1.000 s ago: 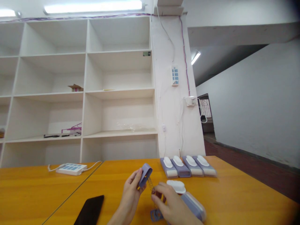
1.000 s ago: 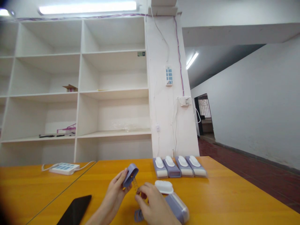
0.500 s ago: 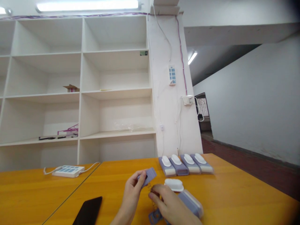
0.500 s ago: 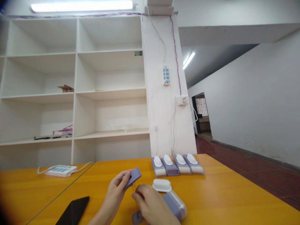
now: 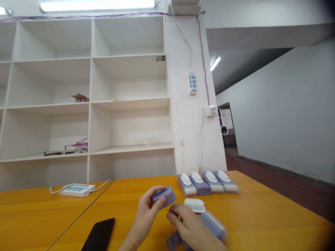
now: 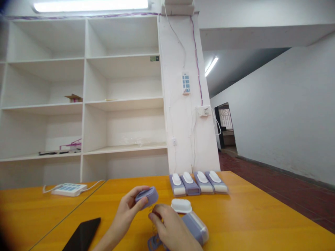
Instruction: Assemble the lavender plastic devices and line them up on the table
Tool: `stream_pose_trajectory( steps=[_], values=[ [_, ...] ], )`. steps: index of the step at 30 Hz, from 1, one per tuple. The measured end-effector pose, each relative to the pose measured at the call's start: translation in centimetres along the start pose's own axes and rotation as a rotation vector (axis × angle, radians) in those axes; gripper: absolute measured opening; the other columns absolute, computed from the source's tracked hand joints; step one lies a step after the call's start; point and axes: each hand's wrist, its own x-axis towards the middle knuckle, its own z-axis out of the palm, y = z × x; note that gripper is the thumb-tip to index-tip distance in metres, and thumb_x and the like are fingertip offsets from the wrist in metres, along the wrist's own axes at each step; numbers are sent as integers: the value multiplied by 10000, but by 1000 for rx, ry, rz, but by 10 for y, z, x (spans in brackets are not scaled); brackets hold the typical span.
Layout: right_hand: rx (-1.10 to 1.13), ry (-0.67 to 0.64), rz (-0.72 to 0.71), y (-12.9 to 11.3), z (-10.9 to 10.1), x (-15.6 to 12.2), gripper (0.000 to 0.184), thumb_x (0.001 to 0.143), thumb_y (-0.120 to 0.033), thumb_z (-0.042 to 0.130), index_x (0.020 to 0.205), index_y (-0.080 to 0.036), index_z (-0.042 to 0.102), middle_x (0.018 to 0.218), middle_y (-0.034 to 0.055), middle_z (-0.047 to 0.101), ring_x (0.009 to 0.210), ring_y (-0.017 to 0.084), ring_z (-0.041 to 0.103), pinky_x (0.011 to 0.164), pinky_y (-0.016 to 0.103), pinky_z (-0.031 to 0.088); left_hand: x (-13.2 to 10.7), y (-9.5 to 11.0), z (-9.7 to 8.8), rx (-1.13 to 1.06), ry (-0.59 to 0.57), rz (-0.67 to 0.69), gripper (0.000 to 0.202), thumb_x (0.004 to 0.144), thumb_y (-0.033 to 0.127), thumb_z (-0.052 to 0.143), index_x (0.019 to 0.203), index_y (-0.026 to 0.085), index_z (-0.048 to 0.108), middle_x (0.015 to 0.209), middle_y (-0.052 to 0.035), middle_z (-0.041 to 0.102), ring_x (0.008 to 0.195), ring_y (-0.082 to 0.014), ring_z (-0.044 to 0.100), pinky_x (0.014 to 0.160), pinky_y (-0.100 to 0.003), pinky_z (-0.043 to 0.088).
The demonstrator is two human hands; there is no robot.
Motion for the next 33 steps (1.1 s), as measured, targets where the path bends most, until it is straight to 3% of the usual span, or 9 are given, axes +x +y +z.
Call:
stream_pose_trajectory(
  steps=[16,33],
  values=[
    [-29,-14,6,1,0,1,238,989,-320,464,860,-203,626,859,8,686,815,172,612,696,257,361,-3,10,0,-56,-37,8,331,840,430,683,1089,211,698,1152,-102,700,1106,-291,623,963,-360,485],
    [-12,-7,15,2,1,1,257,992,-337,438,837,-208,596,838,7,661,800,174,586,694,254,370,0,2,-3,-9,17,11,334,839,430,692,1084,204,703,1099,-99,718,1040,-269,647,916,-334,494]
  ],
)
